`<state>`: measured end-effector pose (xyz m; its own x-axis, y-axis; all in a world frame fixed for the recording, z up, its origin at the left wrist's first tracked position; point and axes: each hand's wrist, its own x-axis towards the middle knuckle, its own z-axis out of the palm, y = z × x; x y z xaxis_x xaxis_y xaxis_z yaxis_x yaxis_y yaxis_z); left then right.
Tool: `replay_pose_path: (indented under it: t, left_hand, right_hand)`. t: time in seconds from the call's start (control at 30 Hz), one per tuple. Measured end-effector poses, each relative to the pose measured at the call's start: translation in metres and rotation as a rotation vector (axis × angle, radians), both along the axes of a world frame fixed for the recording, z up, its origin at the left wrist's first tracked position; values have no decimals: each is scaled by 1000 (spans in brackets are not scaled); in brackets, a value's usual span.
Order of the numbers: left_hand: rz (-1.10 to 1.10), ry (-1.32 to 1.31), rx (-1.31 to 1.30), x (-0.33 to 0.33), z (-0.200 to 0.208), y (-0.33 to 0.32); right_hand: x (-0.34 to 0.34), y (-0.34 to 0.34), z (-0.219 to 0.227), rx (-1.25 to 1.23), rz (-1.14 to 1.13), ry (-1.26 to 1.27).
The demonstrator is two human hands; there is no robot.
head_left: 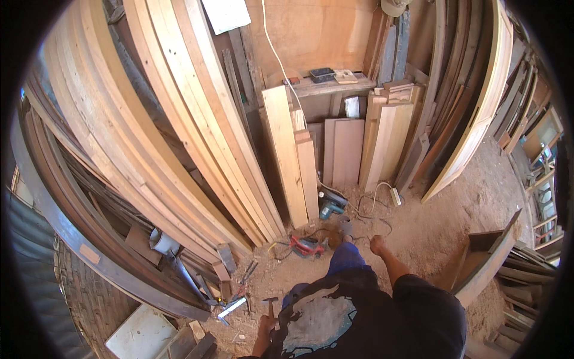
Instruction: The person uses a ruler to mark a wooden beam, carves into it using a chisel and hammer, and moves a wooden door and planks in a workshop.
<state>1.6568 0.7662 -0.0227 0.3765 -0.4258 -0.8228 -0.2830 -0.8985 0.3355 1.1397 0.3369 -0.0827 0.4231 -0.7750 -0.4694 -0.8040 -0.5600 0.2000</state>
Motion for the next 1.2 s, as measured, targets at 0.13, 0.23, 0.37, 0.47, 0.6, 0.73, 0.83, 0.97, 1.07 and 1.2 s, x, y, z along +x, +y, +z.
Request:
replay_pose_path:
  t: [0.13,0.23,0.37,0.47,0.6,0.73,0.83,0.97,1.07,1.2]
  left_hand:
    - [261,-73,82,57,-5,26]
    - [382,-61,18,31,-19,-38]
    - [473,28,41,-24,12,-130]
    - [609,8,-18,-53,35,-164]
    - [438,12,11,-113,17,-212]
    - [120,-22,88,-158,35,-277]
    - [95,18,80,-172,46,-304]
    - [301,135,23,-187,55,-325]
    - [286,79,53,-199,53,-326]
    - [330,58,137,-204,70,-328]
  right_hand:
    - [189,-84,62,-74,-547,-772]
    - [215,-215,127,-117,-522,-873]
    - [254,-380,173,-313,-349,-1129]
    - [344,-460,239,-272,-90,-1166]
    - [388,-575,255,-434,108,-1244]
    - [429,-640,255,-307,63,-1191]
    - [459,-670,250,-273,89,-990]
    - [487,-690,229,-302,141,-1064]
    - [503,-705,222,-345,172,-1049]
    - [527,-690,231,-238,255,-1070]
